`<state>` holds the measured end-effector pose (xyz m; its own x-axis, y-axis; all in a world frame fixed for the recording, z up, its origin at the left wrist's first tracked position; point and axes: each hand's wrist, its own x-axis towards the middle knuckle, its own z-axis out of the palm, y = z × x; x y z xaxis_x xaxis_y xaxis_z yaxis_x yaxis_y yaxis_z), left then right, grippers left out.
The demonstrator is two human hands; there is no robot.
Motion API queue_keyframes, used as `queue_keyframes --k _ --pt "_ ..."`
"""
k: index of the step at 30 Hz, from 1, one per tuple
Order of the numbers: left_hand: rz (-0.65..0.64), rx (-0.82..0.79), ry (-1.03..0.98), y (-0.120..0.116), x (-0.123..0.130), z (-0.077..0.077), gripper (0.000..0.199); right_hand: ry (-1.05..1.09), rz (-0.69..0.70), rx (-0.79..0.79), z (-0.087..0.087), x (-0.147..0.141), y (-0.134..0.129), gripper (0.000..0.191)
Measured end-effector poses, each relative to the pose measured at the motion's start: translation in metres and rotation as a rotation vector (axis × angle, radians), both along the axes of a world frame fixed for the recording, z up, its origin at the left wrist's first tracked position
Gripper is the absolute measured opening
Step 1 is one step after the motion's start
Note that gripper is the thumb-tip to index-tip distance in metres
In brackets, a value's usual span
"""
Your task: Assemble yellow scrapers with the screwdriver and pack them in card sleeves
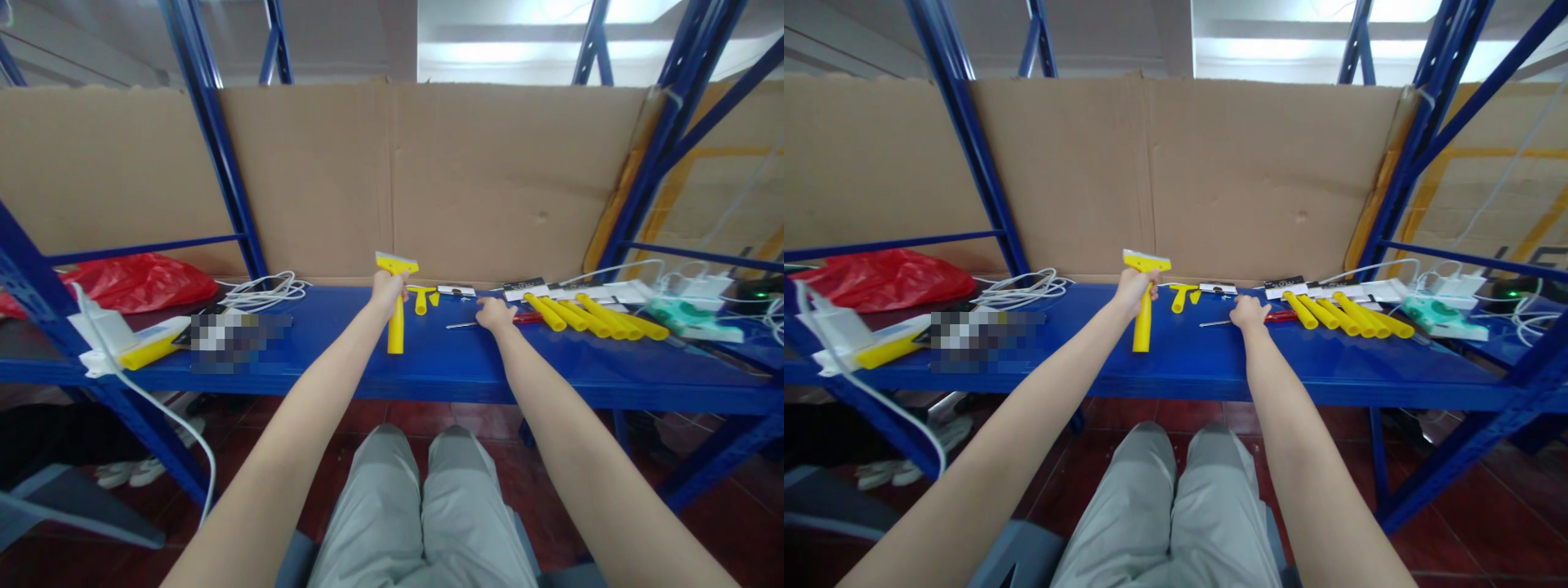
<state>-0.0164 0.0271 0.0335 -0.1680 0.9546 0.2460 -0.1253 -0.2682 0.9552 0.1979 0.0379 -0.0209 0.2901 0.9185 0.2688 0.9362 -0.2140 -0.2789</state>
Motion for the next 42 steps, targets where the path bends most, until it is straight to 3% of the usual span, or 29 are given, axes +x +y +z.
queue_keyframes --k 5,9,14,24,42 --pt "-0.202 -0.256 -0.233 -0.006 0.001 -0.02 0.021 -0.106 0.017 -0.063 0.001 -0.004 0.004 0.04" --pt "-0.317 -0.332 -0.17 -0.006 0.001 -0.034 0.018 -0.14 0.045 -0.086 0.004 -0.008 0.011 0.041" --pt "-0.412 -0.413 -0.026 -0.007 0.003 -0.043 0.009 -0.021 0.021 -0.161 0.004 -0.005 0.025 0.048" --pt "-0.459 -0.472 0.081 -0.012 0.004 -0.044 0.01 -0.059 0.092 -0.16 -0.004 0.01 0.054 0.052" --pt "-0.412 -0.435 0.103 -0.028 0.004 -0.039 0.012 -0.1 0.079 -0.21 0.005 0.006 0.055 0.045"
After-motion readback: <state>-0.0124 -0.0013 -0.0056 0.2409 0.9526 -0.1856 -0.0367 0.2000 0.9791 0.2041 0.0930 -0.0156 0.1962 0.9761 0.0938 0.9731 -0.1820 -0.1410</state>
